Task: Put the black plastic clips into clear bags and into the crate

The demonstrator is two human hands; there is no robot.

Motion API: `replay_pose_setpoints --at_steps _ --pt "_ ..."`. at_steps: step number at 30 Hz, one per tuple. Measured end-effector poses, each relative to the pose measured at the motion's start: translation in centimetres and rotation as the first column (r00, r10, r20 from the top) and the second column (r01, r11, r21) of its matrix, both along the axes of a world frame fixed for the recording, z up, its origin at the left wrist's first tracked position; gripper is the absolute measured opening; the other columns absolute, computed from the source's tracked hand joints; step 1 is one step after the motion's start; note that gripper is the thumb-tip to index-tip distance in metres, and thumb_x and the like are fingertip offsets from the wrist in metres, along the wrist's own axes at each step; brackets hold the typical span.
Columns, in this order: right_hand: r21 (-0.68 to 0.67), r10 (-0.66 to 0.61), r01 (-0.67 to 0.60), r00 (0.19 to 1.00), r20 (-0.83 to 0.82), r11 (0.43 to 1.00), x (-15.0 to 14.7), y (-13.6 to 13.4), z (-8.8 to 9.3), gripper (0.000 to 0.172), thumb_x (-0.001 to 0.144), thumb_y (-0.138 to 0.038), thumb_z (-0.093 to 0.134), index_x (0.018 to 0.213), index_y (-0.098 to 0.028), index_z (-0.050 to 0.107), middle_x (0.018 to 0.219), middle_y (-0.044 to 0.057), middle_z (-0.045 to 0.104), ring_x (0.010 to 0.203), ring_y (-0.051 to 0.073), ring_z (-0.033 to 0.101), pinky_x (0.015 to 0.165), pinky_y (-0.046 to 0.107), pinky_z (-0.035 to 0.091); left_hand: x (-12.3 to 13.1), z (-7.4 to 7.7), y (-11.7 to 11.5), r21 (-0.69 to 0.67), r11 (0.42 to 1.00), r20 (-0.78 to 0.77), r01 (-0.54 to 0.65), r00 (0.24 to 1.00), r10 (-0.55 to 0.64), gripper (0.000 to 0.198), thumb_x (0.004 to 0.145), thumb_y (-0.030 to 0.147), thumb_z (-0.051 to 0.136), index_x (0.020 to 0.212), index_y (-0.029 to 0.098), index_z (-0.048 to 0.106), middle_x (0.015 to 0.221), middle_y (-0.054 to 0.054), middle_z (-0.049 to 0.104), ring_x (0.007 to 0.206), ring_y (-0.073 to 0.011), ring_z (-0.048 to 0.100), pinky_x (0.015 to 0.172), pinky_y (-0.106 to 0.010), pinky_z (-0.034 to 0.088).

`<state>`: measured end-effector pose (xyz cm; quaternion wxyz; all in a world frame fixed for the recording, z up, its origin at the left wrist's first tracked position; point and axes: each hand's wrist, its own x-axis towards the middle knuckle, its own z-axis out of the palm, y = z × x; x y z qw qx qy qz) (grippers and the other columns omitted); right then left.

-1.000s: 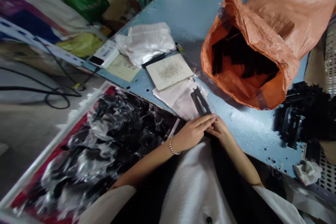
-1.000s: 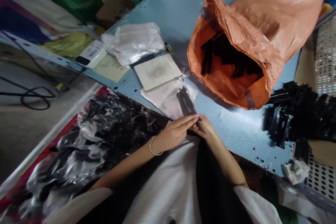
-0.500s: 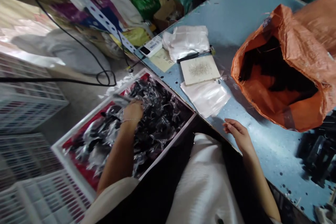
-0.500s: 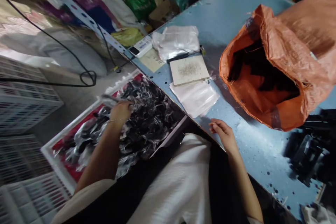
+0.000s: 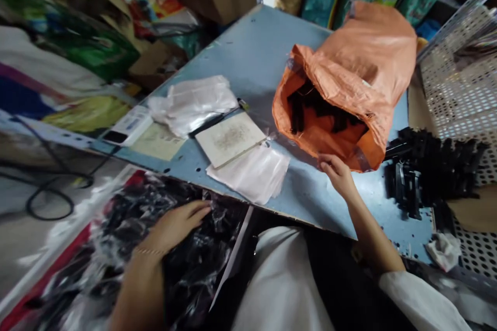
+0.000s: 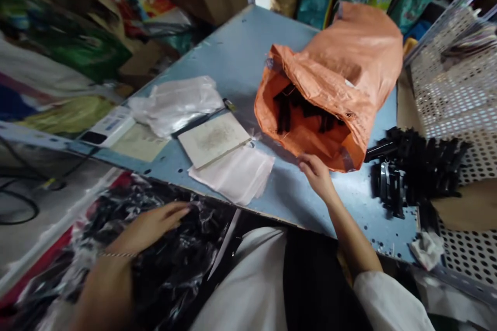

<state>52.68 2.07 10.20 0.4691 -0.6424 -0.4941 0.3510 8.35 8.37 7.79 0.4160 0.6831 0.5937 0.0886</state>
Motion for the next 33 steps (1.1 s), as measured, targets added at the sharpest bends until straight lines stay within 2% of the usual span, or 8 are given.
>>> replay_pose_setpoints --at_steps 5,8,11,14,20,23,28,33 --pt "0.017 -0.051 0.050 0.999 0.010 0.999 1.6 1.4 0.3 0.032 0.089 -0.043 0.060 0.110 -0.021 0.069 0.106 0.009 0.070 0.092 0.020 0.067 0.085 0.036 0.055 22.3 4.2 7.2 0.269 0.923 0.343 0.275 0.868 -0.358 0.050 0.090 0.045 0.057 0.133 0.019 0.061 0.128 -0.013 0.070 0.111 -0.0248 0.070 0.100 -0.039 0.054" --pt "-0.030 0.005 -0.007 0.997 -0.072 1.000 1.0 -0.8 -0.9 0.031 0.090 -0.044 0.061 0.109 -0.022 0.069 0.101 0.007 0.069 0.082 0.019 0.067 0.078 0.035 0.056 32.6 5.1 13.6 0.346 0.926 0.081 0.149 0.979 -0.188 0.062 0.085 0.037 0.067 0.134 0.001 0.055 0.133 -0.031 0.060 0.124 -0.0377 0.061 0.108 -0.050 0.045" --pt "-0.080 -0.031 0.021 0.991 -0.127 0.997 1.1 -3.7 -2.3 0.031 0.089 -0.046 0.062 0.109 -0.022 0.069 0.101 0.007 0.069 0.080 0.019 0.067 0.077 0.036 0.056 37.1 4.7 17.9 0.247 0.967 0.016 0.055 0.998 -0.061 0.080 0.073 0.026 0.078 0.138 -0.006 0.047 0.136 -0.038 0.054 0.132 -0.0432 0.053 0.109 -0.049 0.040" --pt "-0.128 -0.092 0.073 0.984 -0.152 0.989 2.1 -5.2 -2.9 0.036 0.090 -0.048 0.061 0.114 -0.022 0.067 0.102 0.008 0.070 0.080 0.019 0.068 0.078 0.037 0.057 37.2 3.5 16.8 0.214 0.973 0.030 0.084 0.995 -0.092 0.071 0.069 0.019 0.077 0.133 0.000 0.053 0.126 -0.030 0.062 0.122 -0.0396 0.061 0.101 -0.044 0.047" --pt "0.083 -0.239 0.240 0.971 -0.027 0.967 2.3 -2.8 -1.3 0.066 0.091 -0.053 0.062 0.147 -0.023 0.044 0.148 0.014 0.051 0.132 0.026 0.053 0.110 0.044 0.045 32.5 1.8 1.8 0.382 0.864 0.198 0.327 0.884 -0.423 0.089 0.074 0.017 0.074 0.153 0.023 0.034 0.132 -0.015 0.052 0.125 -0.0339 0.057 0.106 -0.050 0.048" --pt "0.151 -0.178 0.192 0.979 -0.096 0.970 1.0 -1.5 -0.4 0.058 0.095 -0.054 0.055 0.144 -0.024 0.048 0.141 0.011 0.059 0.131 0.026 0.055 0.113 0.044 0.043 29.8 2.0 -3.0 0.254 0.870 0.409 0.422 0.768 -0.492 0.100 0.077 0.027 0.077 0.159 0.032 0.019 0.149 -0.014 0.039 0.137 -0.0334 0.048 0.110 -0.051 0.047" --pt "0.273 0.118 -0.123 0.992 0.037 0.954 -0.1 -1.4 0.3 0.059 0.099 -0.059 0.048 0.146 -0.024 0.043 0.138 0.013 0.059 0.127 0.027 0.057 0.106 0.046 0.048 27.6 2.8 -3.2 -0.015 0.922 0.678 0.387 0.682 -0.275 0.094 0.093 0.037 0.055 0.161 0.027 -0.010 0.154 -0.016 0.041 0.126 -0.0268 0.058 0.103 -0.043 0.052" --pt "0.255 -0.001 -0.202 0.782 0.624 0.946 2.4 -1.7 1.0 0.047 0.097 -0.060 0.051 0.111 -0.016 0.062 0.101 0.015 0.065 0.095 0.026 0.059 0.085 0.043 0.052 27.0 3.8 -3.0 -0.087 0.954 0.616 0.287 0.768 -0.175 0.077 0.090 0.032 0.054 0.156 0.023 0.016 0.132 -0.013 0.059 0.088 -0.0196 0.068 0.088 -0.041 0.057"
